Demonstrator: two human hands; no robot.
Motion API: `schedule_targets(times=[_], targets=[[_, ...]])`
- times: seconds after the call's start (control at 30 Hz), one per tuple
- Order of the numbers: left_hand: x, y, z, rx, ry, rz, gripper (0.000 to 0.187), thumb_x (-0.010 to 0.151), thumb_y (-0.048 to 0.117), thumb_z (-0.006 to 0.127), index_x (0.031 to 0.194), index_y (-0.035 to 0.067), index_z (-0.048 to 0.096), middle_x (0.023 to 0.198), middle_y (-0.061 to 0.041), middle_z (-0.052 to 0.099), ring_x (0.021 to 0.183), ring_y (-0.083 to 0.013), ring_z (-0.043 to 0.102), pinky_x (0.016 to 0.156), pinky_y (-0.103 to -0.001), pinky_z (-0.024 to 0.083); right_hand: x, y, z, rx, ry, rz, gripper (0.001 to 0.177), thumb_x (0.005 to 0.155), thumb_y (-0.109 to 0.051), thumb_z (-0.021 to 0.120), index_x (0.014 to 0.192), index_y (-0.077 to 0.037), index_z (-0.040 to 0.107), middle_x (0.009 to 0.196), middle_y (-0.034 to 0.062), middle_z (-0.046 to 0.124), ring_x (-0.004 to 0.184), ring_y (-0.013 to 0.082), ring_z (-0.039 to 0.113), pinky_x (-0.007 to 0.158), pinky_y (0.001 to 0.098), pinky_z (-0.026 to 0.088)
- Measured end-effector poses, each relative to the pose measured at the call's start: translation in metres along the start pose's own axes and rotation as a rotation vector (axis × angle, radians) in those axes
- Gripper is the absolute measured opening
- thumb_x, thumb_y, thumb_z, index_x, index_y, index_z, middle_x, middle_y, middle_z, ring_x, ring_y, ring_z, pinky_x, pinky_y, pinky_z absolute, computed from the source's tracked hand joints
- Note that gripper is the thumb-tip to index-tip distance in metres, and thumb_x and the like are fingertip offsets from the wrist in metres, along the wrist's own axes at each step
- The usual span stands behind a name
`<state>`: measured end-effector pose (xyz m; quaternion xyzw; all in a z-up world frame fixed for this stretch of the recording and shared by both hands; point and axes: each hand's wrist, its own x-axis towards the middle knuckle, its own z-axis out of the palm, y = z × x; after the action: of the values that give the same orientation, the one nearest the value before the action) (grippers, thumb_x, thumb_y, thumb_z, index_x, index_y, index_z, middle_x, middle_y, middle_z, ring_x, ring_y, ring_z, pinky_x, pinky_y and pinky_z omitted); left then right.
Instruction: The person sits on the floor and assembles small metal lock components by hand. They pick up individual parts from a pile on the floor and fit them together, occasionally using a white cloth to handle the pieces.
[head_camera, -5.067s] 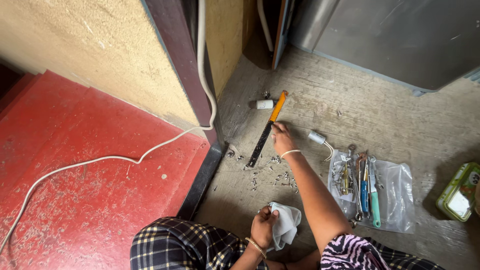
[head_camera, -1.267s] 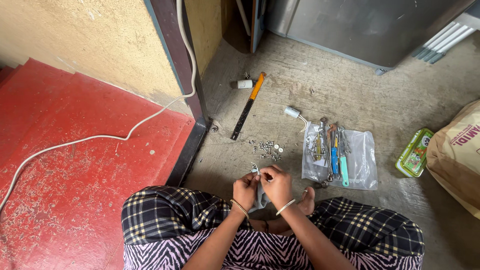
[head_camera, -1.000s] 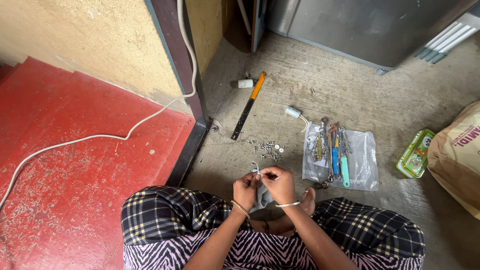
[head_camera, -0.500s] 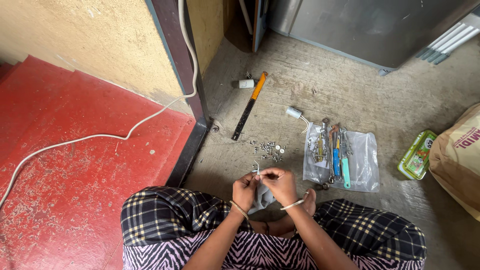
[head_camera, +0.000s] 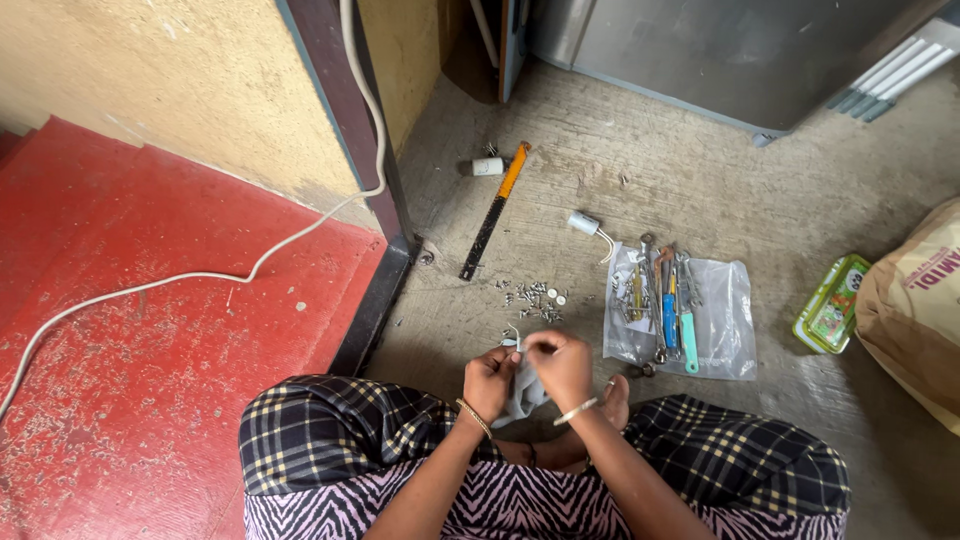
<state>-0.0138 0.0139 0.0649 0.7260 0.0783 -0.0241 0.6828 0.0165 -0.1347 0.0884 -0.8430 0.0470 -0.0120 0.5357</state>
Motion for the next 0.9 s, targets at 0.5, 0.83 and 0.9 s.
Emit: schedule_targets(times=[0.5, 0.83, 0.9], targets=[[0.009, -0.03, 0.005, -0.587, -0.066, -0.205, 0.023, 0.096, 0.008, 0.067, 0.115, -0.002, 0.077, 0.092, 0.0, 0.077, 0.08, -0.0056, 0.063, 0.075, -0.022, 0.052, -0.011, 0.004, 0.009, 0.236, -0.024, -0.061, 0.01, 0.084, 0.0, 0.077, 0.094, 0.0, 0.078, 0.09, 0.0046, 0.075, 0.076, 0.0103, 0.071, 0.067, 0.024, 0.055], [0.011, -0.018, -0.005, -0.105, -0.001, -0.012, 0.018, 0.095, 0.017, 0.07, 0.093, 0.0, 0.073, 0.074, -0.004, 0.071, 0.067, -0.0078, 0.057, 0.066, -0.027, 0.051, -0.009, -0.047, -0.015, 0.098, -0.216, -0.255, 0.014, 0.083, 0.001, 0.075, 0.093, -0.005, 0.07, 0.091, 0.0027, 0.071, 0.079, 0.0105, 0.072, 0.062, 0.0239, 0.059], [0.009, -0.013, -0.004, 0.012, -0.023, 0.013, 0.016, 0.095, 0.017, 0.069, 0.093, 0.001, 0.07, 0.072, -0.007, 0.069, 0.065, -0.0095, 0.056, 0.064, -0.028, 0.05, -0.006, -0.048, -0.022, -0.047, -0.271, -0.275, 0.016, 0.082, 0.002, 0.074, 0.096, -0.006, 0.074, 0.089, 0.0034, 0.071, 0.071, 0.0143, 0.069, 0.057, 0.0273, 0.054]])
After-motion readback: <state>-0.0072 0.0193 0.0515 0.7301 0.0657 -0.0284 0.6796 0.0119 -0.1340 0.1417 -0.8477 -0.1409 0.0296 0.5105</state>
